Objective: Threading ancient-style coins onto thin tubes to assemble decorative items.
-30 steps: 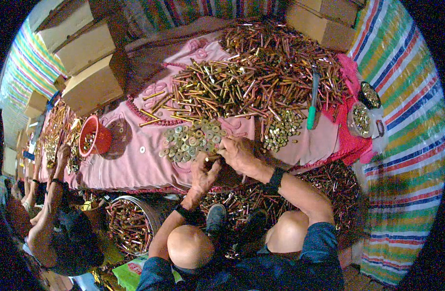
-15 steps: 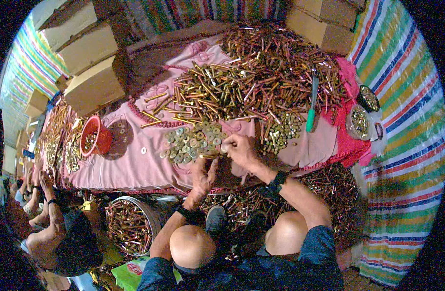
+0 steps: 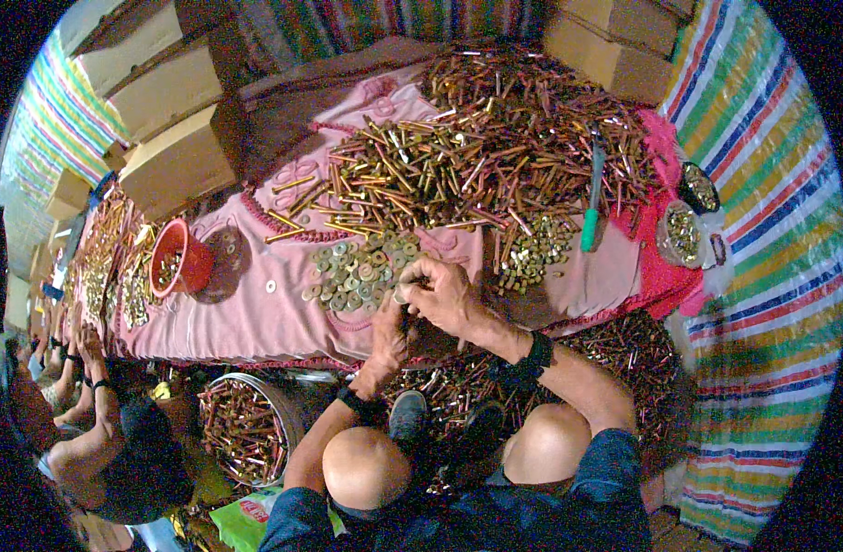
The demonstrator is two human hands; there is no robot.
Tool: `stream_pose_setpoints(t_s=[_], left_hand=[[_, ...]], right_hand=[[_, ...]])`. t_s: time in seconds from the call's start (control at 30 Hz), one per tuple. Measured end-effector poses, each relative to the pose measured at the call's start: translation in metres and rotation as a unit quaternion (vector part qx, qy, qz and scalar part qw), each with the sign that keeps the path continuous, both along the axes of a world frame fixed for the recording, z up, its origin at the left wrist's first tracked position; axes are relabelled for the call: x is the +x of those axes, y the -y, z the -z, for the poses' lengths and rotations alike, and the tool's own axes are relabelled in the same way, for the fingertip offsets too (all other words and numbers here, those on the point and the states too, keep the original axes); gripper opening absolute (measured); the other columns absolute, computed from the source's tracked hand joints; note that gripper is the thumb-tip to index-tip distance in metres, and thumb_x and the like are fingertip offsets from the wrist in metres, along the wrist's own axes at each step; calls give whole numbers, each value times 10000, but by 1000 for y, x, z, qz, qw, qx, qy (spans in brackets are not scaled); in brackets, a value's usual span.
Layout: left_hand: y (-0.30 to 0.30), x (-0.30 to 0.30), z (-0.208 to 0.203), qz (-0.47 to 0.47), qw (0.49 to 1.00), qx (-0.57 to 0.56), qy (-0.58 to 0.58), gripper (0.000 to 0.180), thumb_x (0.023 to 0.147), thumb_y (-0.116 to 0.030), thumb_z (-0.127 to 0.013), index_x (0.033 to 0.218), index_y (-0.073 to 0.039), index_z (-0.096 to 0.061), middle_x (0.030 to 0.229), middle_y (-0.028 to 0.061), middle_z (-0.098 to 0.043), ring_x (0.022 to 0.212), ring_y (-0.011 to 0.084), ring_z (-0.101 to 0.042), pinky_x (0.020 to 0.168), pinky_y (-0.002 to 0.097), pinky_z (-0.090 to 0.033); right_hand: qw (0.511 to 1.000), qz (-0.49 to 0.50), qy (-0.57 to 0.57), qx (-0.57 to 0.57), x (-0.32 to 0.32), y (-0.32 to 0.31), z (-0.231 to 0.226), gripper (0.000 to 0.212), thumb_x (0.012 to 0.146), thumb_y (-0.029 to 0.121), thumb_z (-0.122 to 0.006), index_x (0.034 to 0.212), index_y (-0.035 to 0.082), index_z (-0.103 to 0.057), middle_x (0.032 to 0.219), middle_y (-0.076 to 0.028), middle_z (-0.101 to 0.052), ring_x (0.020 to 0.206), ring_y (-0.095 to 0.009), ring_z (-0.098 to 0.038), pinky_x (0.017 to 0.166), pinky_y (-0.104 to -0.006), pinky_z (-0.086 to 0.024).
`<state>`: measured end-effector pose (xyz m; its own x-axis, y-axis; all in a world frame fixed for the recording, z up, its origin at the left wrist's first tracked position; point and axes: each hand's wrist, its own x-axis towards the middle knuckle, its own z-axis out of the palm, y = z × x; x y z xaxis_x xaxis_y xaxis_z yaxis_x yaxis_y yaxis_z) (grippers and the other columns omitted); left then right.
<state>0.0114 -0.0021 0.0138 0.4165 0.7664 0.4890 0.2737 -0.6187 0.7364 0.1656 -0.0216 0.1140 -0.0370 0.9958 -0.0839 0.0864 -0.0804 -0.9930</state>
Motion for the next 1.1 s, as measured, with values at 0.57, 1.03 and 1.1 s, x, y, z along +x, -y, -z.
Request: stream_pose_setpoints(t_s=[0.57,1.03,1.1], left_hand=[[4,-5,14,-42,998,-53,11,148,842,-12,-610,934,-21,-494,792,221,-525,760,447,-556,657,501,-440],[12,-5,-2,-35,994,-102,19,426,926,-45,-627,1332,-14,-501,1001,217,-657,895,409,-647,772,456,-526],[10,0,1,-37,997,-48,43,406,932,-40,-621,1322,-15,-510,999,221,-656,883,408,-647,762,461,-523]], right_hand=[[799,65,573,174,83,-56,34,203,904,137,-594,1060,10,-625,894,-191,-525,822,-350,-589,703,-486,-457],[980,143,65,119,54,-38,6,368,881,39,-641,1226,-25,-532,957,-105,-641,746,-140,-664,612,-286,-550],[979,132,-28,153,42,-30,0,489,867,58,-667,1318,-19,-491,970,-94,-637,748,-142,-668,640,-280,-576]])
